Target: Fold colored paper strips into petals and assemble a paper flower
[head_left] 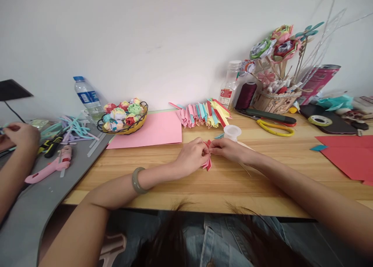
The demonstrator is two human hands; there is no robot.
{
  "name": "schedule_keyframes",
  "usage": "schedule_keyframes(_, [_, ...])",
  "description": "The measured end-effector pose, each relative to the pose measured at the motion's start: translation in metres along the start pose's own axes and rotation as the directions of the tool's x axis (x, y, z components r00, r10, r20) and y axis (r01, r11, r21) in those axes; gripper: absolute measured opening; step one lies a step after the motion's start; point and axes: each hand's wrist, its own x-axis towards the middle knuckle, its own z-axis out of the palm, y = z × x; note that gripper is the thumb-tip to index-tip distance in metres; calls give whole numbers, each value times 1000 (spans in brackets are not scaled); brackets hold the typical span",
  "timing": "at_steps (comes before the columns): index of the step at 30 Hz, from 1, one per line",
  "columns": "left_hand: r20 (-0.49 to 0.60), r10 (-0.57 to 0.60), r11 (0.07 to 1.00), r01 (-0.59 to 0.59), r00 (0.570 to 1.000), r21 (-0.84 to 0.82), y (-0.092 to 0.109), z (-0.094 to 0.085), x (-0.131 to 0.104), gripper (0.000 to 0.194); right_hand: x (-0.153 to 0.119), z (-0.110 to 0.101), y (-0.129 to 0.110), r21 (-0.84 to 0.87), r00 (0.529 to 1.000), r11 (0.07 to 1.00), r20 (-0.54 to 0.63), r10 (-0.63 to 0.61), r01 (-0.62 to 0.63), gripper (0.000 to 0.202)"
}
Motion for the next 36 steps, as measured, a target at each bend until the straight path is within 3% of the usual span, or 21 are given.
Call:
schedule_keyframes(5, [182,-119,954,163,976,-250,-13,-3,9,10,0,1,0,-35,1000,999,-8,-2,2,27])
schedule_keyframes(7, [206,-145,932,204,968,-300,-17,-4,12,11,1,1,0,-44,1000,999,-9,-1,0,27])
schedule_keyframes(11, [150,-111,954,147,983,-262,-13,-5,11,21,1,1,1,-43,1000,999,-3,-4,4,27])
schedule_keyframes(14, [123,-96,973,119,988,-199,-11,-4,11,15,1,1,2,-45,1000,999,0,-12,12,27])
schedule_keyframes(20, [306,-109,918,214,946,-335,-24,-8,19,23,2,2,5,-68,1000,997,-5,-28,27,27])
schedule_keyframes(25, [271,-97,914,194,958,-356,-21,-21,23,18,2,2,5,-65,999,997,-2,-40,40,30])
schedule_keyframes(31, [355,-184,748,365,916,-554,-12,-29,24,16,2,2,4,-60,999,997,0,-38,38,28])
schedule_keyframes(34, [277,-132,845,253,952,-470,-17,-21,23,27,2,2,5,-47,999,998,0,-42,42,29])
schedule_keyframes(36, [258,-59,912,157,964,-378,-22,-15,22,20,2,2,4,-33,999,998,-2,-48,47,30])
